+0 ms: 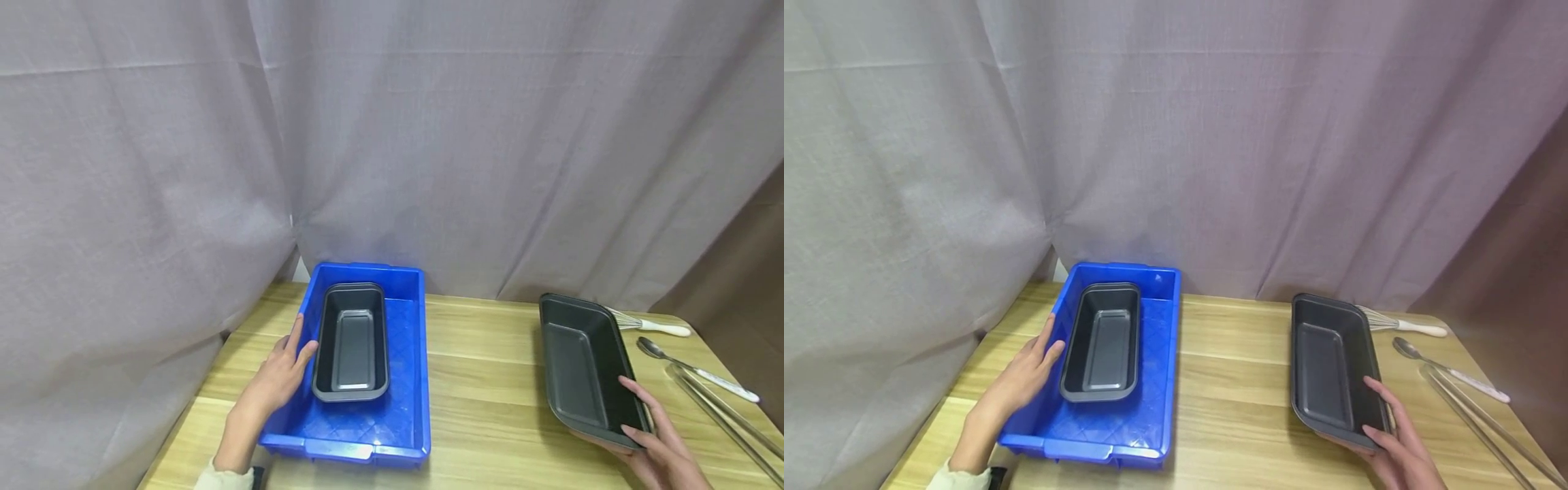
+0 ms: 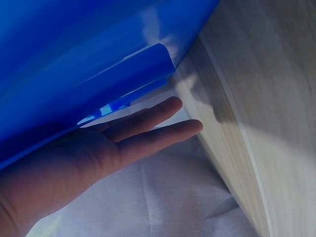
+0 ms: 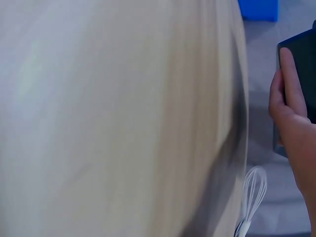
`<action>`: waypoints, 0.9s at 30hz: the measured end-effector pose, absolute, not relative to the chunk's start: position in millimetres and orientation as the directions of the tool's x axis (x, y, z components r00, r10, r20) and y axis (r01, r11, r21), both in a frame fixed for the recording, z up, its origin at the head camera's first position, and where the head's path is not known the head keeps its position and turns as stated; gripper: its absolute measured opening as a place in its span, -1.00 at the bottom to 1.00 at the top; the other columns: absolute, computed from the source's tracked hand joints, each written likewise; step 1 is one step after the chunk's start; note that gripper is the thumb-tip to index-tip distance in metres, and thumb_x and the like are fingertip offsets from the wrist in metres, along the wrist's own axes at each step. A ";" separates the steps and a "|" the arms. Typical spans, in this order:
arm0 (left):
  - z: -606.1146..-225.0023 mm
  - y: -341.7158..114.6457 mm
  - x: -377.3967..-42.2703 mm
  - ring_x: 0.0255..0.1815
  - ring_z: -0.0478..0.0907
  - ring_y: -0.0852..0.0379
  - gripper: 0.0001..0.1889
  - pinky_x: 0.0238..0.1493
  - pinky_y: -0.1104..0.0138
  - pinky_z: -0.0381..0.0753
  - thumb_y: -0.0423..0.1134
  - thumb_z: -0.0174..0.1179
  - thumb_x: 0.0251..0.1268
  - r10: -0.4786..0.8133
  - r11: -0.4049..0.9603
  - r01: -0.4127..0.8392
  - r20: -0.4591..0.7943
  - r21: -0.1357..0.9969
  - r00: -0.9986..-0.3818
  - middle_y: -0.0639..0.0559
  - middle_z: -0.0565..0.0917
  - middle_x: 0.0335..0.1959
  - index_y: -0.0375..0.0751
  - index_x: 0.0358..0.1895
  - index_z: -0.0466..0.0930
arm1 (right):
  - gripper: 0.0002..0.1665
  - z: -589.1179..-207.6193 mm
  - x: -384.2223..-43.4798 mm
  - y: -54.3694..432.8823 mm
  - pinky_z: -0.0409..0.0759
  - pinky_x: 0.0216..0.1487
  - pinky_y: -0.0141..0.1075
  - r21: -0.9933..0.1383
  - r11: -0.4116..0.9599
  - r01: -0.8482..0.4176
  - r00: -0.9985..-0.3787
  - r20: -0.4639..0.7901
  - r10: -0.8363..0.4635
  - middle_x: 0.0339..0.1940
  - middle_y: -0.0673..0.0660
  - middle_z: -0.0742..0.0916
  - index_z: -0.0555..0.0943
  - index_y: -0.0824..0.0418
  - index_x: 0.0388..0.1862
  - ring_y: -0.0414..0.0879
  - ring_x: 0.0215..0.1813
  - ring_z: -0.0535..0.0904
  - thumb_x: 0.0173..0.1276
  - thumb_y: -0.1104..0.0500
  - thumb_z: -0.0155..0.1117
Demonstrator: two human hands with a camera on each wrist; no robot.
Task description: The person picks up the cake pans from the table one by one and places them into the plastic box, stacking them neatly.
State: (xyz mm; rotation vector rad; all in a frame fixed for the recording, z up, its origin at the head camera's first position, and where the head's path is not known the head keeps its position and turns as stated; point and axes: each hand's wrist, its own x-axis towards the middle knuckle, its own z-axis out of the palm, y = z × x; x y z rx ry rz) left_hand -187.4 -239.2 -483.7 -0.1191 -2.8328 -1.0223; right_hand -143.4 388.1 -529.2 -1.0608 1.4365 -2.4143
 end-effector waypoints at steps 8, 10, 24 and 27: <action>-476.2 -236.9 -185.5 0.47 0.39 -0.75 -0.15 0.45 -0.51 0.35 0.35 -0.24 0.79 0.027 0.763 0.103 0.128 0.638 -0.991 -0.73 0.35 0.51 -0.04 0.85 -0.14 | -0.14 -511.7 -148.3 347.8 0.65 0.46 -0.16 -0.840 -0.539 -0.071 -0.763 0.393 -0.514 0.67 -0.04 0.36 0.11 0.17 0.81 -0.08 0.56 0.55 0.65 0.62 -0.57; -478.6 -237.2 -185.5 0.45 0.40 -0.75 -0.13 0.43 -0.51 0.36 0.39 -0.28 0.77 0.029 0.767 0.105 0.129 0.633 -0.991 -0.73 0.35 0.51 -0.02 0.86 -0.15 | -0.15 -505.7 -149.3 336.4 0.64 0.48 -0.15 -0.843 -0.535 -0.054 -0.752 0.387 -0.533 0.68 -0.02 0.36 0.11 0.19 0.81 -0.06 0.56 0.54 0.66 0.61 -0.57; -497.5 -244.2 -193.2 0.44 0.40 -0.77 -0.17 0.40 -0.50 0.40 0.36 -0.28 0.79 0.029 0.779 0.122 0.160 0.615 -0.987 -0.73 0.31 0.54 0.07 0.86 -0.22 | -0.52 -465.2 -151.1 264.5 0.67 0.42 -0.16 -0.963 -0.267 -0.046 -0.851 0.177 -0.494 0.60 0.05 0.40 0.43 0.32 0.53 -0.08 0.43 0.64 0.80 0.42 -0.27; -498.5 -243.0 -192.3 0.54 0.29 -0.75 -0.17 0.39 -0.57 0.34 0.37 -0.25 0.77 0.015 0.788 0.123 0.182 0.604 -0.983 -0.70 0.16 0.64 0.08 0.86 -0.16 | -0.52 -459.1 -150.8 250.4 0.68 0.42 -0.15 -0.959 -0.276 -0.058 -0.853 0.191 -0.486 0.59 0.07 0.39 0.47 0.29 0.50 -0.05 0.42 0.65 0.79 0.42 -0.24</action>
